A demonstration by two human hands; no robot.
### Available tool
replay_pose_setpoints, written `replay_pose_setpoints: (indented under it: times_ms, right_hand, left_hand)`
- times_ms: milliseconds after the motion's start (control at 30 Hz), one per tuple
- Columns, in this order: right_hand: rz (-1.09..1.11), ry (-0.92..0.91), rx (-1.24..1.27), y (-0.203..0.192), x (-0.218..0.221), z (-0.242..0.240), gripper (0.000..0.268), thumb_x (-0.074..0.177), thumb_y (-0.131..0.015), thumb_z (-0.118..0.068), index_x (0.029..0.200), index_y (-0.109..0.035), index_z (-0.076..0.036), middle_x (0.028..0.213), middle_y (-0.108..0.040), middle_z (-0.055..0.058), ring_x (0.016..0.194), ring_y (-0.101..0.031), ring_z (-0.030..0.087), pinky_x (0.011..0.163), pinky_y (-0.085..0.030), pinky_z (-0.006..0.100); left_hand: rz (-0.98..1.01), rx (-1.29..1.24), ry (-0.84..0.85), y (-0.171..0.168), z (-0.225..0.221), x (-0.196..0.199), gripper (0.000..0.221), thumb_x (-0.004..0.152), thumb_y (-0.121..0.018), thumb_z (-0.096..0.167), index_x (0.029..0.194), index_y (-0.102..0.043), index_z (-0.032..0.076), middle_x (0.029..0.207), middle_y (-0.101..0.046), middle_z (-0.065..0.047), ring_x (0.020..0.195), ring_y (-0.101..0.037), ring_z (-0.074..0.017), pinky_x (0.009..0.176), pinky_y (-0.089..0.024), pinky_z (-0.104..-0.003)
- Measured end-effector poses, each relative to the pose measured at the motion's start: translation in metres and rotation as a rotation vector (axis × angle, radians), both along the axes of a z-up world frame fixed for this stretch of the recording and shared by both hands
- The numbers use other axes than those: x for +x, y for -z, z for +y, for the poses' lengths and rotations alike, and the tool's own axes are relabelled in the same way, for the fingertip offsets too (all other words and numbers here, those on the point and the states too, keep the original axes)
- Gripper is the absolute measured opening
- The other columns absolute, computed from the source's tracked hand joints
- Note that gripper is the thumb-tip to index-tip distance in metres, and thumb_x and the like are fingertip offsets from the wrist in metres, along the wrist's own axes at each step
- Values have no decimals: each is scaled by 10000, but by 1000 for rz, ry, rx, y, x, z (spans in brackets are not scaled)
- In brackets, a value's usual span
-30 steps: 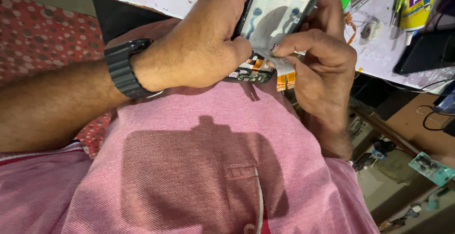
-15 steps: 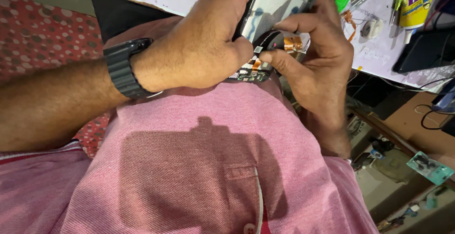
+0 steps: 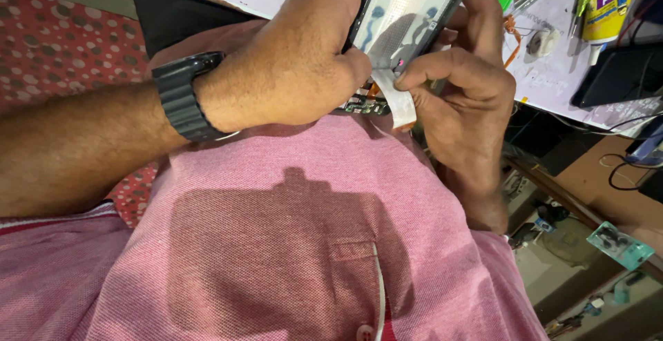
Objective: The person is repairing a disassembled smartphone by hand. They repeatedly peel off and reapply a protective film on the internal battery connector, then place a new battery into the phone's chassis.
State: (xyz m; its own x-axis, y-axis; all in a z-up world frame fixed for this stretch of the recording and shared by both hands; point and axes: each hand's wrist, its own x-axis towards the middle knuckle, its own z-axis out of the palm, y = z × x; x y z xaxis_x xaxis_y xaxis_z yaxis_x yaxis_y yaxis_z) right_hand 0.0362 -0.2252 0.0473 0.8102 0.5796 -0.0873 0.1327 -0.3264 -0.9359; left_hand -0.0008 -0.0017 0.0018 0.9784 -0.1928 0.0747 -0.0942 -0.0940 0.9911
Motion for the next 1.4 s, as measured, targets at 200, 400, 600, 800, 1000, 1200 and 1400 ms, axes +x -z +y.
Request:
replay_pose_setpoints:
  times_ms: [200,400,600,800,1000,1200,1400]
  right_hand:
    - [-22,15,0,6,-1,2,214,904,-805,173,954,-753,-28,1592,-376,61,1294,-548,172,1004,-512,276]
    - [1,60,51,15,2,-2,195,897,-745,156,960,-754,-29,1560,-414,74,1200,-565,149,895,-510,251]
    - [2,96,69,23,3,-4,95,921,-800,39,967,-750,-28,1518,-467,80,1236,-564,166,983,-484,282]
    - [-9,100,67,21,2,-4,117,945,-832,-81,986,-742,-20,1434,-516,65,1246,-547,168,1043,-459,295]
    - [-40,96,30,13,3,3,199,883,-891,-65,983,-726,-15,1288,-544,45,1176,-556,160,990,-442,286]
    - [-28,140,79,13,3,8,191,869,-875,11,972,-718,-20,1250,-550,32,1150,-559,154,977,-442,284]
    - [-86,150,87,20,-2,1,159,916,-824,98,954,-699,8,1175,-534,28,1083,-532,133,958,-418,241]
  left_hand:
    - [255,-27,41,-9,1,4,513,802,-573,-20,1296,-439,-57,987,-644,-219,864,-685,-338,750,-545,-417]
    - [11,25,23,2,-1,0,511,879,-626,-48,1337,-401,-85,1140,-651,-274,1084,-664,-450,899,-540,-470]
    - [-49,-8,14,6,-2,-2,562,846,-607,-63,1364,-388,-78,1144,-639,-307,1080,-644,-479,888,-526,-484]
    - [-2,-1,59,3,1,0,557,880,-586,-50,1388,-361,-88,1167,-645,-286,1114,-654,-468,925,-539,-473]
    - [-125,14,36,-2,0,1,595,814,-581,-85,1369,-365,-88,1114,-621,-324,1020,-631,-493,846,-518,-496]
    - [50,62,54,-13,-2,2,582,875,-634,-24,1385,-363,-99,995,-632,-271,978,-665,-451,826,-520,-484]
    - [40,57,28,-21,-2,4,450,901,-694,16,1252,-418,-43,955,-634,-237,926,-673,-418,763,-514,-468]
